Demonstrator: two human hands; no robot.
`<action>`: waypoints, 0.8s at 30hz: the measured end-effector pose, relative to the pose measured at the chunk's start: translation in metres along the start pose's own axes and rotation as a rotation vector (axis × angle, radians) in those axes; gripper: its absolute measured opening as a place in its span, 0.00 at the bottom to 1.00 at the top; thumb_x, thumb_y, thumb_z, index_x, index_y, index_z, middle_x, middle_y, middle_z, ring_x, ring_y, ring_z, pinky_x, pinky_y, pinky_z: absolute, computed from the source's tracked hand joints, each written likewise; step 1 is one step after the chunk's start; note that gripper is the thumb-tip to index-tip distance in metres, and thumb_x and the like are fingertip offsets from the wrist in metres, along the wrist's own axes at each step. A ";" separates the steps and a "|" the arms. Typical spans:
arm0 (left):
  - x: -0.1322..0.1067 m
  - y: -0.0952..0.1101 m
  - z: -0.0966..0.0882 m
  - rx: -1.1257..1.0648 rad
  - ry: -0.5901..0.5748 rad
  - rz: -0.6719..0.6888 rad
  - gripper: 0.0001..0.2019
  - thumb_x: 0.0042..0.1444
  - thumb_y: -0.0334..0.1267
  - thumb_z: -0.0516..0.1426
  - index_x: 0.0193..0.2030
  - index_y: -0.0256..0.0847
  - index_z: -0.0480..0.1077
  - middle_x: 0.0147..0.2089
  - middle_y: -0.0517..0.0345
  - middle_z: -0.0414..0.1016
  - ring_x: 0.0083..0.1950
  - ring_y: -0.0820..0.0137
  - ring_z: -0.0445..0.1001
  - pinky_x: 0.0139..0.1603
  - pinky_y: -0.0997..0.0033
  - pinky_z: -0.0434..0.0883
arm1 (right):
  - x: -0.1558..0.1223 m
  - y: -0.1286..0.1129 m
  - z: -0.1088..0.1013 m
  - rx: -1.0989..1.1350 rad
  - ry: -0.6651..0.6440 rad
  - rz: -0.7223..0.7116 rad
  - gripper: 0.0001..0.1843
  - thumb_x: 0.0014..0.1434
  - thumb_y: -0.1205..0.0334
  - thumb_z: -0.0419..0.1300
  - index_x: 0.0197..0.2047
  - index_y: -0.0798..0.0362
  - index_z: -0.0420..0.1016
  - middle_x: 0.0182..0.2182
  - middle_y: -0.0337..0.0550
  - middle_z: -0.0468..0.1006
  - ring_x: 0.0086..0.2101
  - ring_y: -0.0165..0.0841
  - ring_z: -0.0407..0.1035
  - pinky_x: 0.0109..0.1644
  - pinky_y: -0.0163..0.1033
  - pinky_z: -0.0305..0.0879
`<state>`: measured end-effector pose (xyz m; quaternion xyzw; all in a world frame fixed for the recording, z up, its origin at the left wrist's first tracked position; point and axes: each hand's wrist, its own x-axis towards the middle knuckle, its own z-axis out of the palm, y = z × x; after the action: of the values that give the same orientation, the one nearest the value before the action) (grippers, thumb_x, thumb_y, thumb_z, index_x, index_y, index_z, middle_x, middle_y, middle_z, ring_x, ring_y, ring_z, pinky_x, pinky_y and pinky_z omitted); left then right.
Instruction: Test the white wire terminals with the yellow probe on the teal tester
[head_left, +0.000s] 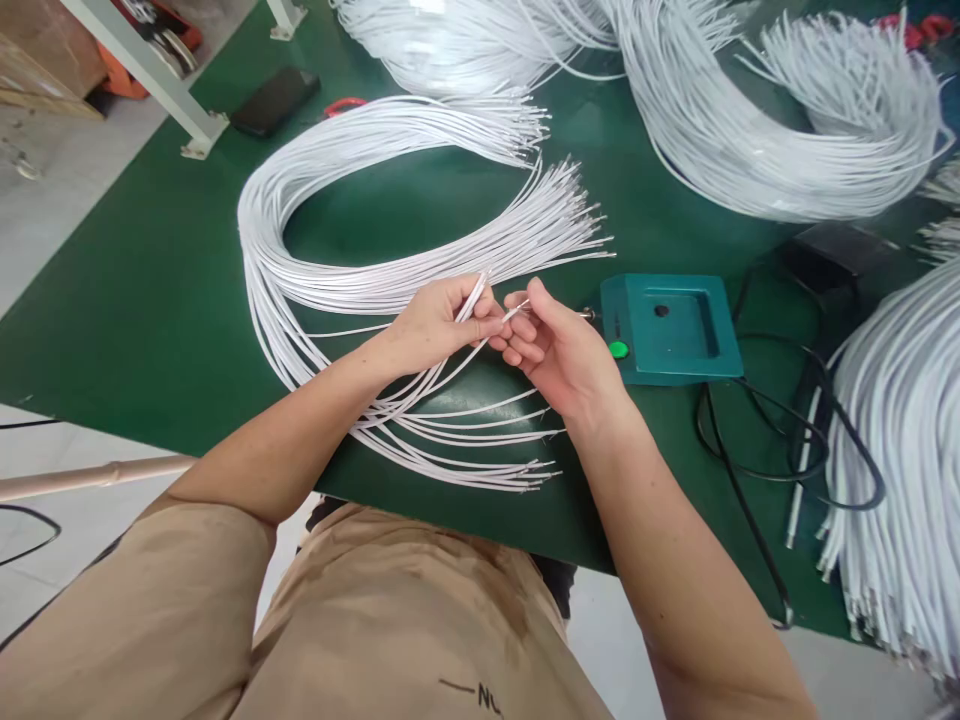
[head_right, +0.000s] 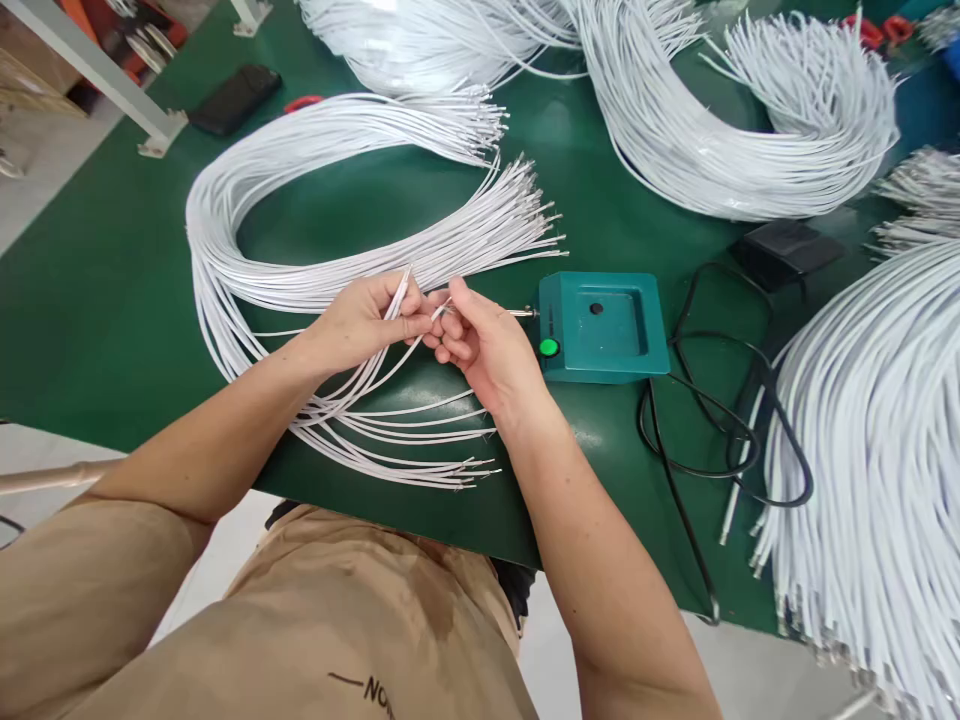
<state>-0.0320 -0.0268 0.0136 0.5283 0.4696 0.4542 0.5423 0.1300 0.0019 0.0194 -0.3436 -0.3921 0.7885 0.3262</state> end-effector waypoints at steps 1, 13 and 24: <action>0.000 0.000 -0.001 -0.004 0.006 0.006 0.16 0.50 0.35 0.63 0.27 0.38 0.57 0.29 0.60 0.72 0.33 0.71 0.78 0.37 0.71 0.73 | 0.000 0.000 -0.001 0.021 -0.013 0.005 0.21 0.52 0.41 0.63 0.32 0.52 0.73 0.17 0.29 0.56 0.19 0.23 0.56 0.26 0.31 0.63; -0.001 0.006 -0.002 -0.073 -0.071 -0.032 0.22 0.51 0.33 0.63 0.54 0.40 0.69 0.29 0.62 0.72 0.34 0.73 0.76 0.36 0.76 0.72 | -0.003 0.008 0.005 -0.436 0.252 -0.380 0.12 0.54 0.53 0.64 0.33 0.53 0.75 0.26 0.37 0.74 0.25 0.27 0.66 0.34 0.37 0.69; 0.006 -0.002 -0.004 -0.225 -0.001 -0.244 0.22 0.49 0.31 0.62 0.53 0.36 0.68 0.30 0.56 0.75 0.31 0.73 0.77 0.18 0.84 0.57 | -0.004 -0.009 -0.013 -1.815 0.335 -0.791 0.12 0.64 0.61 0.49 0.40 0.52 0.73 0.38 0.49 0.76 0.42 0.41 0.66 0.51 0.48 0.58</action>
<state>-0.0356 -0.0207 0.0111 0.4037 0.4762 0.4346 0.6492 0.1443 0.0078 0.0220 -0.4137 -0.8801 -0.0324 0.2306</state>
